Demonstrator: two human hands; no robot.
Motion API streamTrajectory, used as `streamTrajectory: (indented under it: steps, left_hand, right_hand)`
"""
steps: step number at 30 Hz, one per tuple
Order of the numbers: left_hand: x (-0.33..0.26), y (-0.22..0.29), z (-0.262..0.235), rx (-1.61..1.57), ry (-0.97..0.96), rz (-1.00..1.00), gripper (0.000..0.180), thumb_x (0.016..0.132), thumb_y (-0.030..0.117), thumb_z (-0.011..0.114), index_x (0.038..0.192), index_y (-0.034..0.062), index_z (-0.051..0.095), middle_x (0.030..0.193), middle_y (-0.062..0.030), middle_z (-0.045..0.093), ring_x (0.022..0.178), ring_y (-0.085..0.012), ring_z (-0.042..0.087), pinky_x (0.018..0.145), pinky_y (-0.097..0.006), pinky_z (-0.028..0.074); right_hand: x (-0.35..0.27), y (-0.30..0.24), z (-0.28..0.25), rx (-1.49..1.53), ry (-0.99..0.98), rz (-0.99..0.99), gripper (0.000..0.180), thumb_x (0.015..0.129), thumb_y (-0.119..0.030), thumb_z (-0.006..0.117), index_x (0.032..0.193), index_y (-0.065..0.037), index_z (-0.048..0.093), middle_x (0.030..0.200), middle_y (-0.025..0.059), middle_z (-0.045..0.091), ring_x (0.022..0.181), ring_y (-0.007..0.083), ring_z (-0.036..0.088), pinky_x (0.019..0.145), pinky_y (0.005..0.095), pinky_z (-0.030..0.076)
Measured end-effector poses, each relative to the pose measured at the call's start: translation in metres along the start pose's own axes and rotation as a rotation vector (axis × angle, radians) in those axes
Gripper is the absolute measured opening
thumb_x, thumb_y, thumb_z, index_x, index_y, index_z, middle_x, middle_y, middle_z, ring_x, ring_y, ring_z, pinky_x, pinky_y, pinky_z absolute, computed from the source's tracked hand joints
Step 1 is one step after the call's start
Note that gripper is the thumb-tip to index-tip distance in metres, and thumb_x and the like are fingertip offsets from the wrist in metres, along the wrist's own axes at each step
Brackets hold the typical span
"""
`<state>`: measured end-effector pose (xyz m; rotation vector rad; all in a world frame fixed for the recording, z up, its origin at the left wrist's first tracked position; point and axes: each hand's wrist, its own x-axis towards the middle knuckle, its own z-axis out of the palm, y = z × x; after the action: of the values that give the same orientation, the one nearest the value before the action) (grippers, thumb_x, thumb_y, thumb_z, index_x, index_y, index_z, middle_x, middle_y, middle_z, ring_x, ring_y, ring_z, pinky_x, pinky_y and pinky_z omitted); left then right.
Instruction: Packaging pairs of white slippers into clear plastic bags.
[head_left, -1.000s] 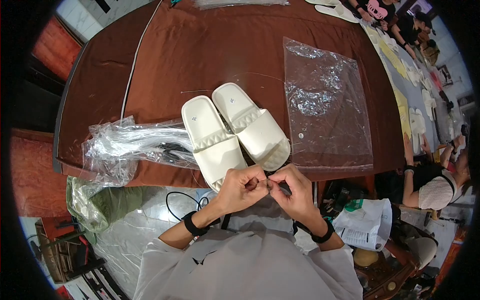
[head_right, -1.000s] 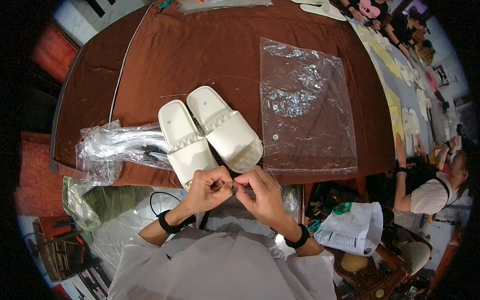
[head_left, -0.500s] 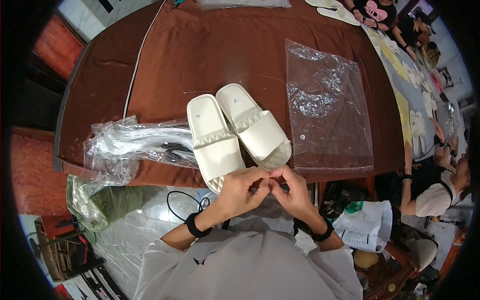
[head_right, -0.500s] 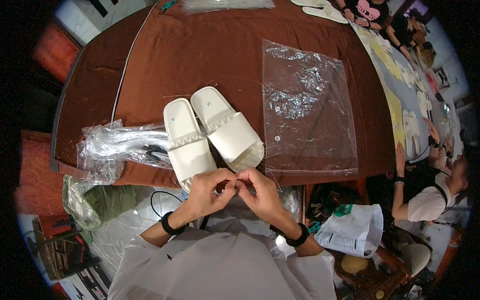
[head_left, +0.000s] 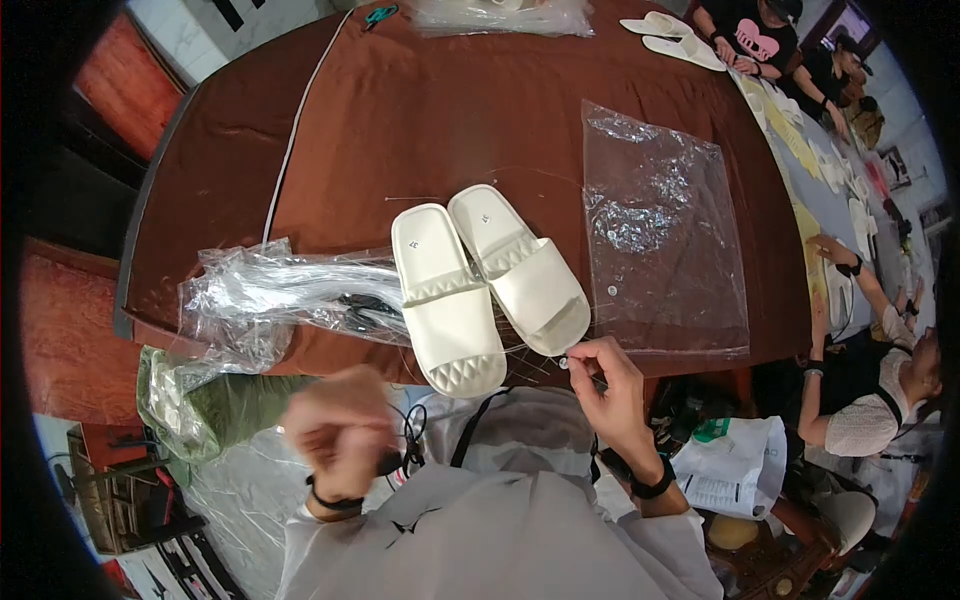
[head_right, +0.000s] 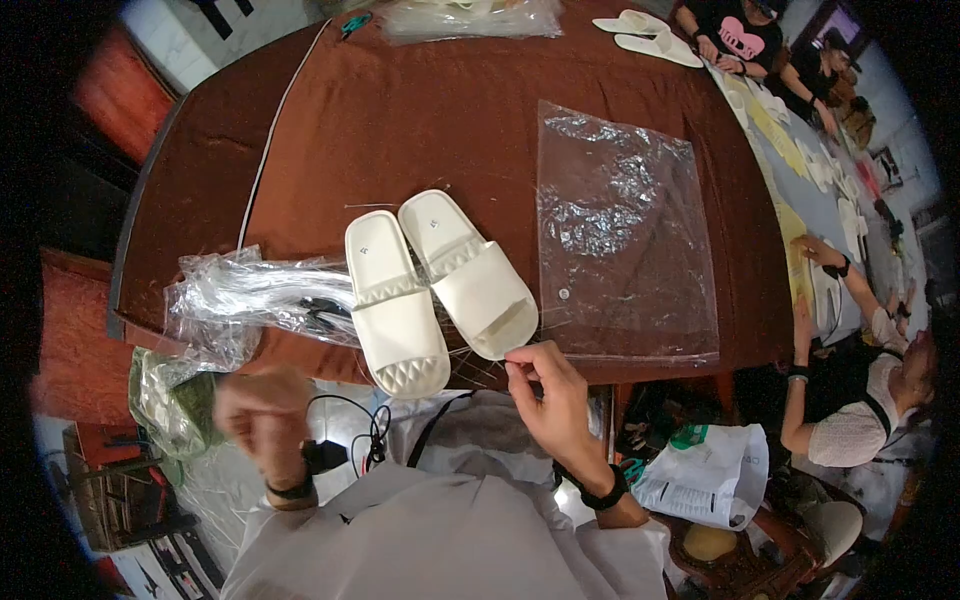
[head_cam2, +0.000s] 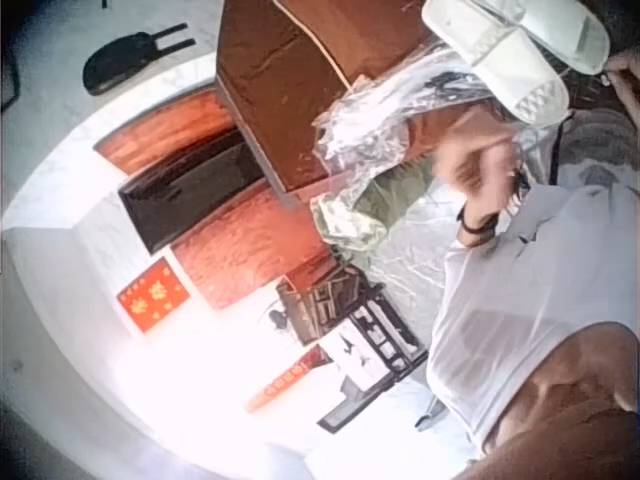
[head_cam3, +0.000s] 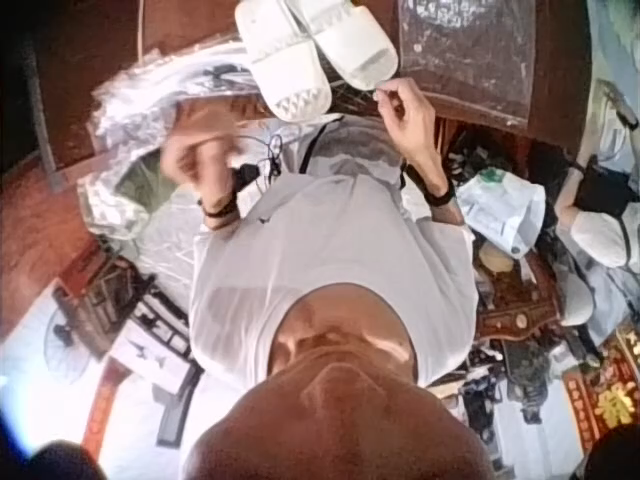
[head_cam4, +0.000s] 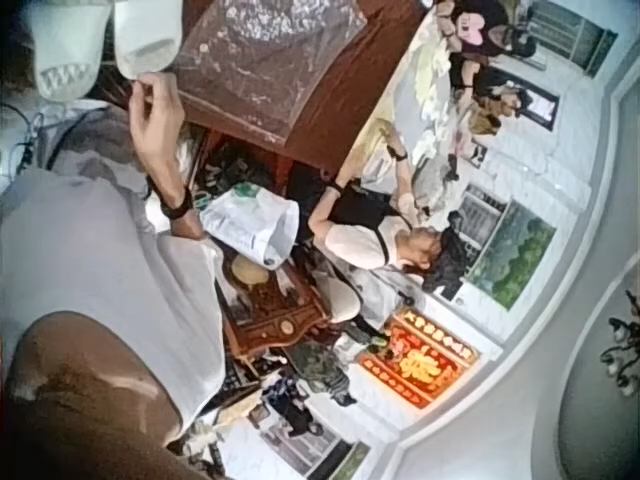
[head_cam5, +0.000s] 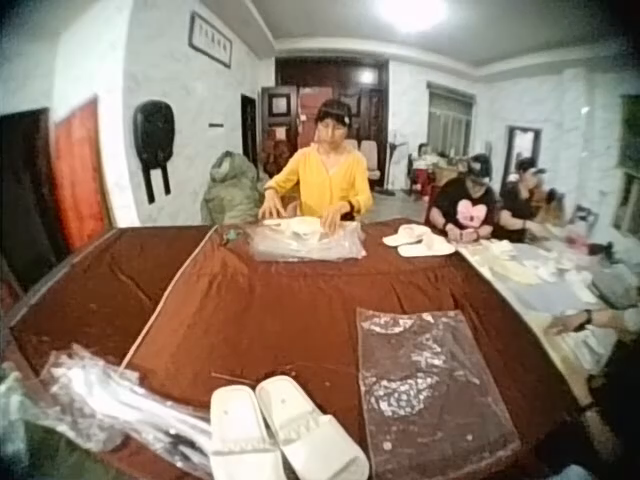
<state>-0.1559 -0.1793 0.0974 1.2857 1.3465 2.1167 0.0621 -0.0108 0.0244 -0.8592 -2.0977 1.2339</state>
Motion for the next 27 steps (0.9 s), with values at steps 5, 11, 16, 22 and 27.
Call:
streamTrajectory:
  steps: [5, 11, 16, 22, 27]
  left_hand:
    - [0.024, 0.079, -0.052, 0.011, 0.074, 0.280, 0.008, 0.099, 0.012, 0.056, 0.093, 0.0073, 0.055, 0.067, -0.0008, 0.045, 0.067, -0.0106, 0.054, 0.062, -0.029, 0.046]
    - [0.031, 0.083, -0.089, 0.796, 0.655, 0.341, 0.010, 0.099, 0.011, 0.055, 0.098, 0.0014, 0.058, 0.068, -0.0001, 0.051, 0.059, -0.0037, 0.040, 0.050, -0.022, 0.028]
    - [0.043, 0.003, -0.061, 0.891, 0.074, -0.269, 0.006, 0.090, 0.006, 0.064, 0.094, 0.0020, 0.066, 0.069, 0.0012, 0.058, 0.060, -0.0030, 0.044, 0.052, -0.023, 0.034]
    - [0.035, -0.055, -0.015, 0.825, -0.296, -0.539, 0.025, 0.081, 0.016, 0.078, 0.101, 0.0041, 0.069, 0.057, -0.0043, 0.051, 0.049, -0.0131, 0.047, 0.049, -0.030, 0.041]
    - [0.039, -0.065, 0.007, 0.879, -0.437, -0.327, 0.045, 0.077, 0.027, 0.082, 0.112, 0.0049, 0.065, 0.062, -0.0070, 0.054, 0.052, -0.0214, 0.057, 0.051, -0.035, 0.046]
  right_hand:
    - [0.011, -0.010, 0.019, -0.250, 0.106, -0.172, 0.018, 0.085, -0.003, 0.067, 0.101, -0.005, 0.060, 0.092, 0.0101, 0.060, 0.081, 0.0285, 0.062, 0.069, 0.0377, 0.050]
    - [0.010, -0.007, 0.023, -0.408, 0.185, -0.247, 0.019, 0.082, -0.006, 0.070, 0.098, -0.009, 0.060, 0.093, 0.0090, 0.059, 0.088, 0.0305, 0.058, 0.075, 0.0411, 0.044]
    - [0.008, 0.005, 0.011, -0.509, 0.259, -0.202, 0.019, 0.082, -0.007, 0.070, 0.098, -0.010, 0.060, 0.092, 0.0084, 0.056, 0.089, 0.0303, 0.056, 0.075, 0.0420, 0.041]
    - [0.019, 0.012, -0.003, -0.580, 0.270, -0.112, 0.021, 0.086, -0.011, 0.068, 0.106, -0.007, 0.064, 0.096, 0.0117, 0.056, 0.091, 0.0332, 0.055, 0.080, 0.0432, 0.042]
    - [0.033, 0.024, -0.003, -0.586, 0.238, -0.123, 0.026, 0.085, -0.010, 0.069, 0.111, -0.007, 0.064, 0.099, 0.0122, 0.056, 0.093, 0.0331, 0.055, 0.080, 0.0432, 0.043]
